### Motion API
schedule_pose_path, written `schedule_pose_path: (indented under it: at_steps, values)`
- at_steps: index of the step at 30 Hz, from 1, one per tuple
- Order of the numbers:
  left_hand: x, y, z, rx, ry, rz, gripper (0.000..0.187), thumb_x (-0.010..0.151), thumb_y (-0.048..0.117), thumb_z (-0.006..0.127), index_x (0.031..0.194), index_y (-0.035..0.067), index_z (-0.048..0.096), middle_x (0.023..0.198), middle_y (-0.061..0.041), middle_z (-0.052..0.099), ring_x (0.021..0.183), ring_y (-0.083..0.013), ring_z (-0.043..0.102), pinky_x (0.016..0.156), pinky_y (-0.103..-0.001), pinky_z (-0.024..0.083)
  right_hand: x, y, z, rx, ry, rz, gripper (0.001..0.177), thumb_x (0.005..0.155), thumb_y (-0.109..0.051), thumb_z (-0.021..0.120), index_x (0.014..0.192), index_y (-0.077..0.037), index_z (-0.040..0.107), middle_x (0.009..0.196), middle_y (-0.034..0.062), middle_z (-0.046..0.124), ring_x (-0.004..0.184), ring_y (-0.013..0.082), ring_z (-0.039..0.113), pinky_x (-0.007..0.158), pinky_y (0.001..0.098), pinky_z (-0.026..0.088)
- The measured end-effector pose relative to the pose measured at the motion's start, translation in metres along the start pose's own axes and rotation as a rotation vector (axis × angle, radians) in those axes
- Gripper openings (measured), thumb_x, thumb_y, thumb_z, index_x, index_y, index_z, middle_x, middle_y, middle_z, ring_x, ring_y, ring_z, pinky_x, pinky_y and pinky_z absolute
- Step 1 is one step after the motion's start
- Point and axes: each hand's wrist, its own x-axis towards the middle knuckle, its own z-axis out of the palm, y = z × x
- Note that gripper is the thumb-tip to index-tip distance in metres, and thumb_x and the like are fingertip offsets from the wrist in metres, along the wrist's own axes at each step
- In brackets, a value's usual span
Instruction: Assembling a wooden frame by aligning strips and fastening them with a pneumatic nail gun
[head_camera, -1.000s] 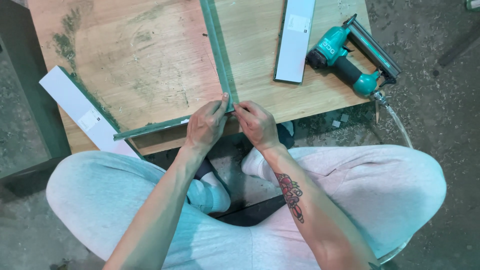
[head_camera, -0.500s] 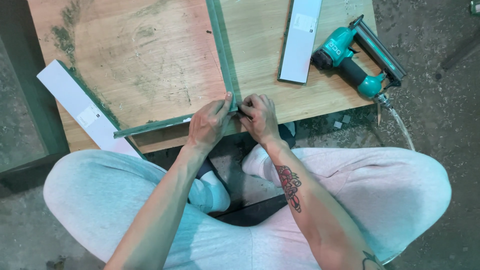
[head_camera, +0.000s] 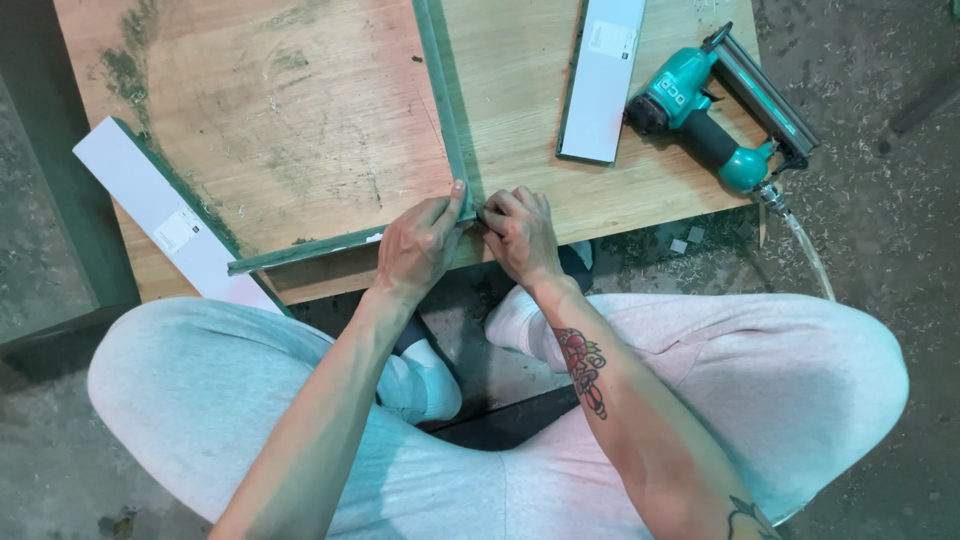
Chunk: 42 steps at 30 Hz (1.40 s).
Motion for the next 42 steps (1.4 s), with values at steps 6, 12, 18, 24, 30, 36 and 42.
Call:
schedule_pose_path:
  at_steps: [6,12,18,24,30,36,42]
  values:
    - [0.004,0.003,-0.007,0.03,-0.012,0.008,0.046,0.095,0.018,0.072,0.138,0.005,0.064,0.097,-0.008,0.07,0.085,-0.0185,0.073,0.073,-0.028,0.059,0.003,-0.008,-0.006,0.019,0.077,-0.004,0.01,0.077,-0.015,0.079,0.081,-0.015,0.07,0.092,-0.0026,0.059,0.085,0.0259,0.059,0.073,0.0365,0.044]
    - [0.002,-0.001,-0.005,-0.007,-0.032,0.006,0.05,0.09,0.014,0.077,0.138,0.004,0.065,0.098,-0.01,0.072,0.088,-0.0229,0.074,0.073,-0.03,0.06,-0.001,-0.019,-0.001,0.203,0.209,0.14,0.021,0.082,-0.017,0.078,0.102,-0.013,0.077,0.097,0.0027,0.063,0.091,0.0289,0.067,0.075,0.0374,0.054]
    - [0.003,-0.001,-0.007,-0.029,-0.061,-0.017,0.051,0.088,0.012,0.078,0.137,0.005,0.066,0.101,-0.011,0.073,0.09,-0.0235,0.074,0.074,-0.03,0.06,0.022,-0.021,-0.045,0.338,0.099,0.069,0.022,0.082,-0.011,0.08,0.104,-0.016,0.08,0.094,0.0012,0.07,0.087,0.0264,0.073,0.071,0.0371,0.059]
    - [0.003,0.0,-0.008,-0.022,-0.094,-0.054,0.052,0.086,0.011,0.078,0.137,0.008,0.066,0.105,-0.01,0.074,0.093,-0.0229,0.075,0.078,-0.03,0.061,0.023,-0.02,-0.047,0.433,0.063,0.053,0.018,0.086,-0.008,0.079,0.104,-0.013,0.081,0.095,0.0066,0.074,0.088,0.0306,0.074,0.071,0.0365,0.061]
    - [0.003,0.0,-0.007,-0.048,-0.124,-0.067,0.052,0.089,0.011,0.075,0.14,0.008,0.064,0.108,-0.011,0.073,0.097,-0.0238,0.073,0.079,-0.032,0.061,0.023,-0.024,-0.049,0.423,0.061,0.087,0.017,0.086,-0.007,0.08,0.102,-0.011,0.082,0.093,0.0083,0.074,0.086,0.0309,0.075,0.071,0.0375,0.061]
    - [0.002,0.001,-0.009,-0.057,-0.153,-0.086,0.051,0.091,0.013,0.073,0.141,0.009,0.063,0.109,-0.009,0.073,0.098,-0.0218,0.073,0.082,-0.03,0.059,0.023,-0.027,-0.05,0.428,0.064,0.11,0.017,0.086,-0.007,0.08,0.102,-0.011,0.082,0.095,0.009,0.075,0.087,0.0312,0.075,0.071,0.0394,0.061]
    - [0.002,-0.002,-0.005,-0.067,-0.169,-0.079,0.049,0.096,0.014,0.069,0.143,0.007,0.06,0.105,-0.008,0.071,0.091,-0.0209,0.071,0.077,-0.031,0.058,0.022,-0.026,-0.048,0.403,0.056,0.102,0.017,0.087,-0.008,0.08,0.103,-0.012,0.082,0.094,0.0079,0.076,0.087,0.0312,0.075,0.071,0.0399,0.061]
